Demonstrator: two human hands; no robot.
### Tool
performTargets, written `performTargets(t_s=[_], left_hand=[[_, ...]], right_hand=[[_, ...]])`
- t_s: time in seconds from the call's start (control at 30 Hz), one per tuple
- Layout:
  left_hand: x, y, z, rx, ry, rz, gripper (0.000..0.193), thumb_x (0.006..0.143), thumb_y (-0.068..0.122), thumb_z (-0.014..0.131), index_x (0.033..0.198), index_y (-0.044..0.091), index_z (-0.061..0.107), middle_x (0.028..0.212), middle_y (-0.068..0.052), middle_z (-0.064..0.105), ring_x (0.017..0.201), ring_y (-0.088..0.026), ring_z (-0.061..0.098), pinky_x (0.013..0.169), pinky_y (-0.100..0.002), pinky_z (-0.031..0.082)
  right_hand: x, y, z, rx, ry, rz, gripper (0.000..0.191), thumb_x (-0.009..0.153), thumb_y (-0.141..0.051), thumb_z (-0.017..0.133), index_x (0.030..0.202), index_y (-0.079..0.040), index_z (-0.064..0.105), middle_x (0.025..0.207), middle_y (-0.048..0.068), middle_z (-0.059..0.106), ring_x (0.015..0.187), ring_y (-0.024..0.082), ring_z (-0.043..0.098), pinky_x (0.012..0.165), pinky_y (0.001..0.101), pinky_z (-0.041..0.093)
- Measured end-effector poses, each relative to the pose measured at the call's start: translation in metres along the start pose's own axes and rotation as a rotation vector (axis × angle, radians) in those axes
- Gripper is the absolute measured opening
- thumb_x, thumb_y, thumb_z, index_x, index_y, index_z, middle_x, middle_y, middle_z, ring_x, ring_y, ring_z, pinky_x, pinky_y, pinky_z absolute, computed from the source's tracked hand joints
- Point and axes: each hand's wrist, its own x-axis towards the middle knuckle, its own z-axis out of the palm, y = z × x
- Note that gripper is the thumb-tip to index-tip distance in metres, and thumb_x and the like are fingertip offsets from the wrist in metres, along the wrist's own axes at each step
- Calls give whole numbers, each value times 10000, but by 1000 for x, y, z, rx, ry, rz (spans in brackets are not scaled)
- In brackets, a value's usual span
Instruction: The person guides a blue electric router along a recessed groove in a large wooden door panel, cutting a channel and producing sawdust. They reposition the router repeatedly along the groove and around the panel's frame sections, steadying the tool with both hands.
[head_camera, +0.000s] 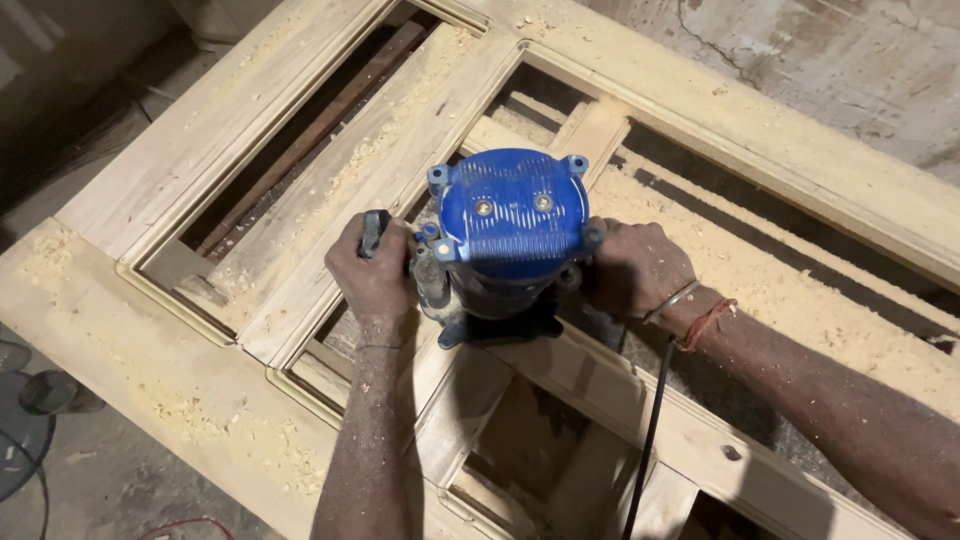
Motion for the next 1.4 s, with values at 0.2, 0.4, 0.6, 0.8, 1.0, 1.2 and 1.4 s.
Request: performTargets(t_s=[0.2, 0.4, 0.6, 0.8, 1.0, 1.2, 1.4], left_hand=[[5, -1, -3, -10, 5, 24, 202, 872, 143, 684, 773, -27, 640, 666, -40, 606, 578, -116, 517, 535, -309, 411], [11, 1, -7, 30, 23, 21, 176, 863, 129, 680, 794, -29, 642, 673, -53, 608, 582, -128, 524, 547, -314, 416], [14, -3, -8, -170, 22, -22, 156, 863, 95, 665, 830, -51, 620, 710, -78, 620, 612, -147, 547, 587, -316, 439], [33, -16, -23, 60, -1, 130, 185, 878, 117, 657, 801, -50, 642, 703, -71, 654, 622, -143, 576, 585, -302, 455], [42, -24, -34, 264, -19, 282, 203, 903, 129, 650, 820, -54, 682, 701, -56, 637, 635, -136, 551, 608, -315, 438], [47, -27, -41, 221, -30, 315, 203, 925, 114, 651, 828, -61, 624, 707, -33, 555, 663, -122, 478, 616, -335, 408], [54, -30, -46, 193, -30, 291, 233, 921, 113, 663, 775, -43, 571, 693, -6, 509, 659, -100, 428, 588, -323, 358]], right_hand=[[3, -8, -7, 14, 2, 5, 395, 782, -263, 741, 1090, -46, 623, 928, 216, 711, 795, 402, 713, 730, 472, 601], [14, -9, -4, 14, -51, 30, 397, 813, -280, 693, 1094, -18, 594, 932, 229, 704, 769, 407, 716, 711, 476, 603], [19, -9, 7, 21, 122, -85, 380, 845, -327, 681, 982, 18, 595, 806, 233, 692, 664, 417, 694, 619, 496, 577], [15, -17, 10, 109, 388, -229, 337, 838, -332, 688, 859, -3, 615, 688, 215, 655, 558, 396, 656, 532, 483, 548], [14, -25, 18, -50, 587, -226, 314, 887, -333, 689, 812, -37, 615, 662, 166, 627, 559, 346, 648, 491, 440, 527], [23, -27, 17, 157, 398, -251, 423, 819, -373, 716, 867, 28, 591, 694, 213, 634, 619, 424, 661, 571, 499, 552], [26, -34, 12, 127, 280, -230, 410, 761, -321, 735, 886, 39, 586, 738, 226, 628, 640, 422, 663, 602, 497, 550]])
